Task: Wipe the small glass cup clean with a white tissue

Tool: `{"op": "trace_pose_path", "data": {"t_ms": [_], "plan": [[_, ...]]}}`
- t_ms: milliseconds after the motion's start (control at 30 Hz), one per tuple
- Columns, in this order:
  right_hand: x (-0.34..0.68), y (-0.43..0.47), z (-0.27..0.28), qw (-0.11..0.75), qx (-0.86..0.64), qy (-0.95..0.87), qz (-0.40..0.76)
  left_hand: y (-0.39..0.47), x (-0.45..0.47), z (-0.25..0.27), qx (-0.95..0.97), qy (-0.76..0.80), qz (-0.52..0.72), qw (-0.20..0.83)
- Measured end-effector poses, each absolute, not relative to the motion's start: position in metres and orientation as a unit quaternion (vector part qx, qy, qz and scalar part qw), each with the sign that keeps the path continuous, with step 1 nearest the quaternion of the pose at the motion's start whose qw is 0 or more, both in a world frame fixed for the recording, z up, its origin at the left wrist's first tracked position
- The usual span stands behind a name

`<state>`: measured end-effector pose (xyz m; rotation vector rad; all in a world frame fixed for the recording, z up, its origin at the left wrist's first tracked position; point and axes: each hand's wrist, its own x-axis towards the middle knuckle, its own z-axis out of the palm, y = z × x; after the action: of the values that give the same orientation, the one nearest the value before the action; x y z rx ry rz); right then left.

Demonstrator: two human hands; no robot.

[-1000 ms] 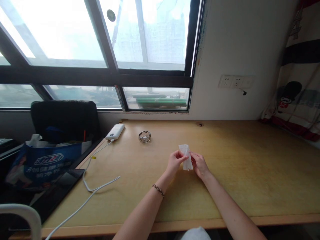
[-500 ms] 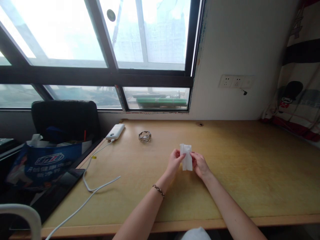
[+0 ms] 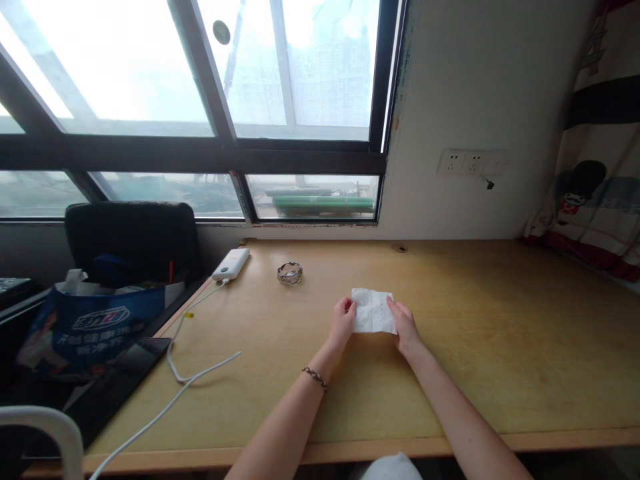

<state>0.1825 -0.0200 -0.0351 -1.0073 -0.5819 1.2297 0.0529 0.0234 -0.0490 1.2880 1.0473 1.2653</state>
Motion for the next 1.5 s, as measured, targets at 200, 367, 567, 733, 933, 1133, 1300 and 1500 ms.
{"op": "trace_pose_path", "data": {"t_ms": [200,367,567,733,933,1133,1300,1500], "plan": [[0.181,-0.022,-0.031,0.637,-0.445,-0.273,0.568,0.025,0.05,-0.051,0.554,0.422,0.543,0.469],[0.186,-0.021,-0.029,0.672,-0.462,-0.216,0.538,0.031,0.047,-0.052,0.562,0.421,0.515,0.492],[0.191,-0.02,-0.025,0.71,-0.475,-0.185,0.485,0.058,0.001,-0.049,0.543,0.531,0.538,0.366],[0.186,-0.017,-0.032,0.707,-0.455,-0.234,0.489,0.094,-0.058,-0.038,0.564,0.635,0.488,0.202],[0.183,-0.015,-0.042,0.688,-0.468,-0.278,0.48,0.113,-0.085,-0.031,0.587,0.659,0.429,0.195],[0.183,-0.013,-0.043,0.695,-0.488,-0.269,0.455,0.085,-0.063,-0.033,0.596,0.583,0.488,0.259],[0.174,-0.011,-0.039,0.713,-0.459,-0.279,0.451,0.048,-0.002,-0.034,0.637,0.501,0.497,0.31],[0.175,-0.014,-0.035,0.723,-0.344,-0.241,0.549,0.003,0.071,-0.041,0.691,0.401,0.49,0.348]]}}
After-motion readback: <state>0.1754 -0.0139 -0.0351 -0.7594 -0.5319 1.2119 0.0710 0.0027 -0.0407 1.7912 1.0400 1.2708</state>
